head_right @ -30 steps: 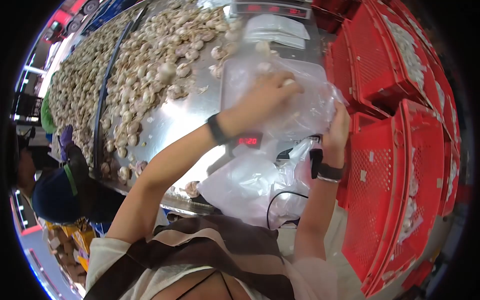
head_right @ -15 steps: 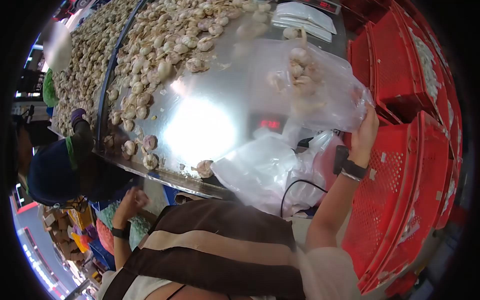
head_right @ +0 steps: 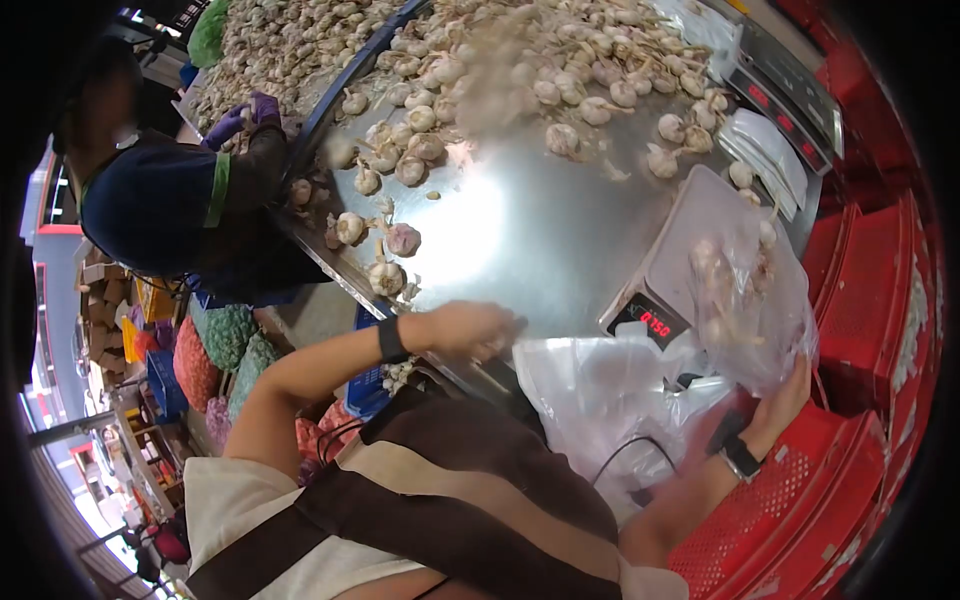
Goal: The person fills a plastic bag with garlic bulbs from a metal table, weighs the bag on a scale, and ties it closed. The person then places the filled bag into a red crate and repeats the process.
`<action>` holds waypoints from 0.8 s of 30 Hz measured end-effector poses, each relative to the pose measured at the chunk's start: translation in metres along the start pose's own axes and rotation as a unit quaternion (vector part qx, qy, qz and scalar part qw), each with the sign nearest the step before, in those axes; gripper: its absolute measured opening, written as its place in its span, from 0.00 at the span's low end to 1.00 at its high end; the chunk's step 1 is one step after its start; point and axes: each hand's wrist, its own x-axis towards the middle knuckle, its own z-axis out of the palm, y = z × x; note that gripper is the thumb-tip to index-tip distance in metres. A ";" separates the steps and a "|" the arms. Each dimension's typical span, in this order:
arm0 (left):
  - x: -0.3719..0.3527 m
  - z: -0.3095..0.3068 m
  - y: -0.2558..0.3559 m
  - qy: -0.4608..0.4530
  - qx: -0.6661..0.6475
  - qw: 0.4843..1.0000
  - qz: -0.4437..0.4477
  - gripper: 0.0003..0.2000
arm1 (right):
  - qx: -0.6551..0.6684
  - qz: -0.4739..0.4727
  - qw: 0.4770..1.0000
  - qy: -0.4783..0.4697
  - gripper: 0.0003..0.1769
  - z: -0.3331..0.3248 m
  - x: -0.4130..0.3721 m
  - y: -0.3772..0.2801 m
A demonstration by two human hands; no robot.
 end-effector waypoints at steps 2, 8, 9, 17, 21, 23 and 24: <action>-0.020 -0.062 0.012 -0.012 -0.074 0.995 -0.062 0.16 | -0.023 0.000 0.998 0.054 0.23 0.006 -0.006 -0.003; -0.034 -0.135 -0.111 0.419 -0.004 0.879 -0.226 0.13 | -0.016 0.005 0.998 0.063 0.23 0.000 -0.008 0.003; -0.031 -0.130 -0.136 0.433 0.057 0.863 -0.253 0.16 | -0.006 0.013 0.998 0.069 0.23 -0.001 -0.007 0.003; -0.008 -0.141 -0.146 0.362 0.123 0.855 -0.350 0.22 | -0.018 0.011 0.998 0.065 0.18 0.000 -0.004 0.006; -0.010 -0.134 -0.180 0.464 0.032 0.871 -0.159 0.19 | -0.059 -0.020 0.993 0.102 0.17 0.005 -0.004 0.008; 0.000 -0.140 -0.133 0.482 -0.150 0.850 -0.151 0.18 | -0.108 -0.057 0.985 0.123 0.16 0.001 -0.006 0.006; 0.005 -0.152 -0.080 0.451 -0.290 0.825 -0.177 0.18 | -0.146 -0.083 0.976 0.140 0.16 -0.001 -0.007 0.005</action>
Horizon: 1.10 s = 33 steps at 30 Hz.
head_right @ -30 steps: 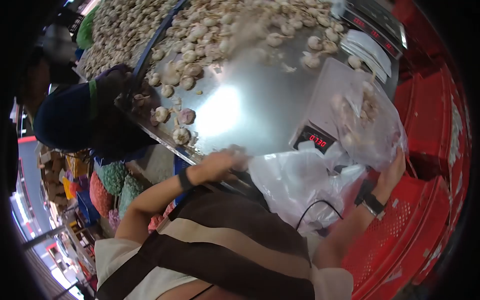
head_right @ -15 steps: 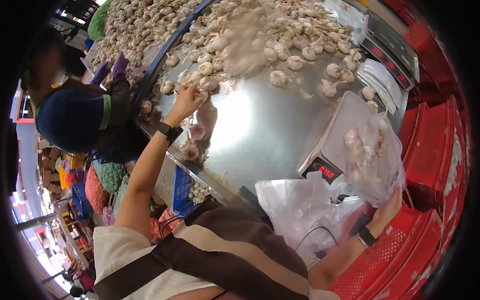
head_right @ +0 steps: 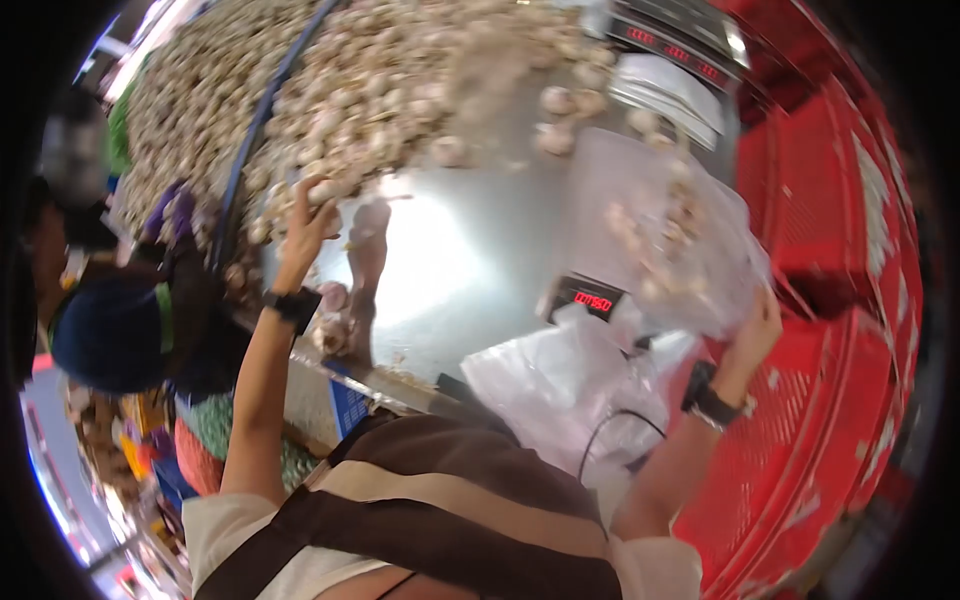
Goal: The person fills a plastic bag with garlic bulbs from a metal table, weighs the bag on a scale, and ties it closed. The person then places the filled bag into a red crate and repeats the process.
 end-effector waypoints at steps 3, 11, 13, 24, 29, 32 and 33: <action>-0.027 0.070 0.083 -0.133 -0.125 0.971 0.154 0.18 | 0.027 -0.012 1.000 0.004 0.12 0.007 -0.010 -0.033; -0.059 0.354 0.182 -0.393 0.030 0.806 0.442 0.17 | 0.349 0.045 0.934 -0.055 0.10 -0.010 0.021 -0.048; -0.064 0.368 0.171 -0.380 0.163 0.789 0.456 0.16 | 0.363 0.047 0.929 -0.052 0.09 -0.025 0.036 -0.035; -0.044 0.096 0.062 -0.171 0.474 0.808 0.305 0.17 | 0.322 0.129 0.937 -0.035 0.10 -0.035 0.011 -0.015; -0.112 0.000 -0.008 -0.258 0.607 0.743 0.117 0.26 | 0.323 0.123 0.938 -0.015 0.09 -0.026 0.004 -0.021; -0.123 -0.012 -0.029 -0.254 0.531 0.807 0.038 0.28 | 0.311 0.111 0.943 -0.043 0.08 -0.022 0.003 -0.021; -0.121 -0.017 -0.042 -0.239 0.550 0.793 0.111 0.29 | 0.310 0.110 0.943 -0.044 0.08 -0.019 0.001 -0.024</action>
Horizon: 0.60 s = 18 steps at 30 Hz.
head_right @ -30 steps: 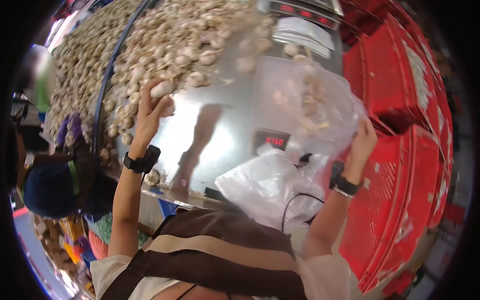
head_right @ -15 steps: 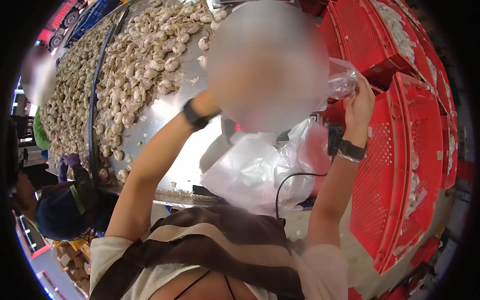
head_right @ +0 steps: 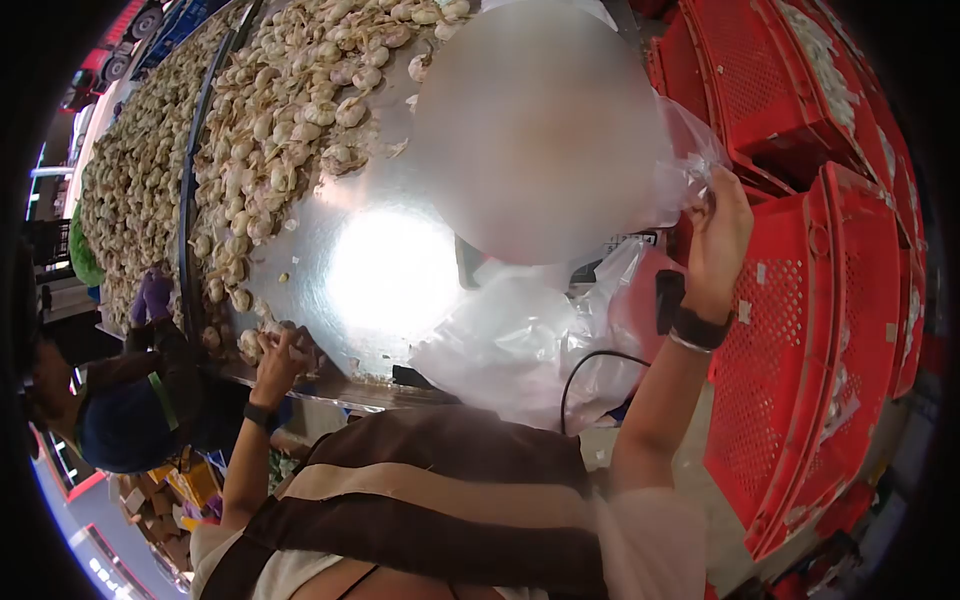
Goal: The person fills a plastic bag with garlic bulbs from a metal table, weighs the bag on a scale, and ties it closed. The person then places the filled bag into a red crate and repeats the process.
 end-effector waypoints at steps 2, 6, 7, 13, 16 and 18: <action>0.003 -0.004 -0.013 0.025 0.019 0.998 0.061 0.31 | -0.031 0.005 0.999 0.022 0.07 0.010 -0.008 -0.002; 0.015 0.002 -0.043 0.044 -0.195 0.978 -0.061 0.22 | -0.036 0.005 0.999 -0.012 0.08 -0.006 -0.005 0.006; 0.017 0.001 -0.045 0.047 -0.196 0.978 -0.057 0.22 | -0.041 0.003 0.999 -0.003 0.09 -0.008 -0.006 0.005; 0.055 -0.092 0.076 0.197 -0.073 0.978 0.004 0.12 | -0.099 -0.030 0.994 0.047 0.18 0.009 -0.019 -0.008; 0.089 -0.129 0.155 0.212 -0.111 0.953 0.183 0.14 | -0.192 -0.099 0.975 0.045 0.32 0.019 -0.009 0.004; 0.114 -0.149 0.216 0.208 -0.190 0.909 0.306 0.14 | -0.203 -0.105 0.973 0.032 0.32 0.016 -0.002 0.011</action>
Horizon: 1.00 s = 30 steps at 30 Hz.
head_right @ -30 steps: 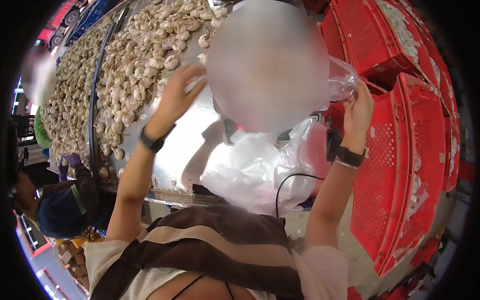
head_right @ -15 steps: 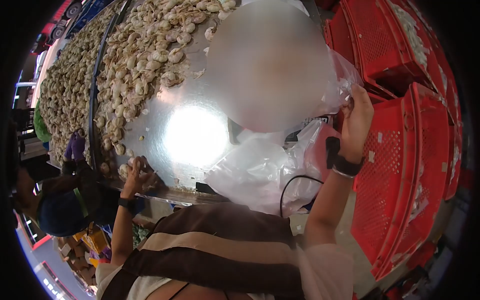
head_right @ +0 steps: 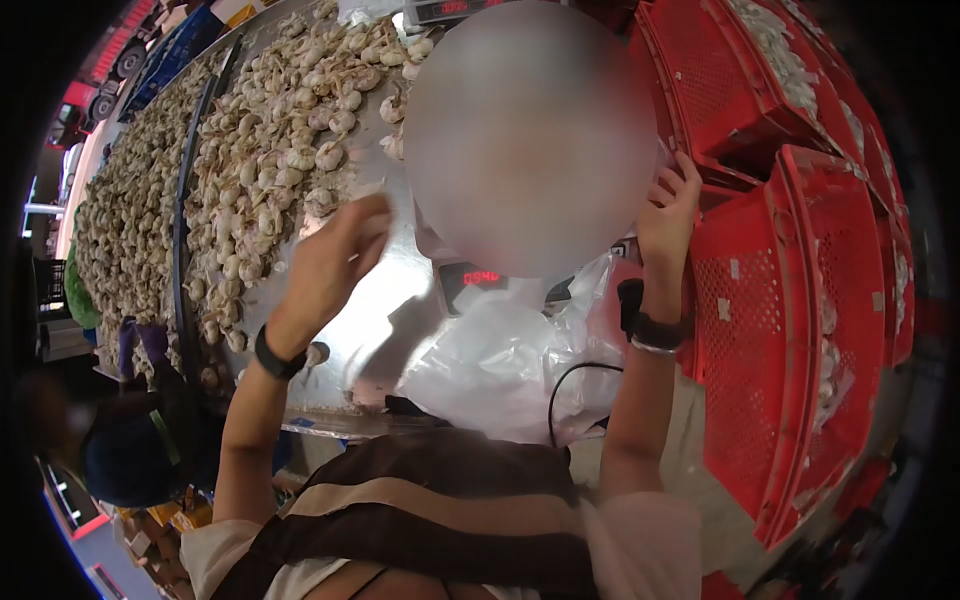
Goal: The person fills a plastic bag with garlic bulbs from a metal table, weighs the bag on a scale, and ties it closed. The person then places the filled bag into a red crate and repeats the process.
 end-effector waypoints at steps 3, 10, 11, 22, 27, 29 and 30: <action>0.082 0.046 0.031 -0.063 0.034 0.989 0.129 0.14 | 0.046 0.009 0.998 -0.044 0.30 -0.009 0.011 0.018; 0.130 0.069 0.033 0.023 0.052 0.986 0.154 0.25 | 0.077 0.008 0.996 0.042 0.35 -0.024 0.001 -0.008; 0.126 0.065 0.026 0.018 0.051 0.987 0.150 0.25 | 0.060 0.002 0.994 0.086 0.38 -0.023 0.000 -0.009; 0.118 0.042 -0.034 -0.161 -0.062 0.972 -0.162 0.19 | -0.045 -0.008 0.991 -0.125 0.24 0.009 0.040 0.024; 0.126 0.005 -0.005 -0.040 -0.581 0.798 -0.156 0.12 | 0.376 -0.004 0.917 -0.135 0.07 -0.005 0.064 -0.081; 0.126 -0.002 0.011 -0.027 -0.706 0.687 -0.168 0.10 | 0.438 -0.024 0.884 -0.161 0.05 -0.013 0.071 -0.098; 0.126 -0.007 0.011 -0.056 -0.718 0.680 -0.140 0.10 | 0.251 -0.108 0.950 -0.150 0.04 -0.013 0.073 -0.100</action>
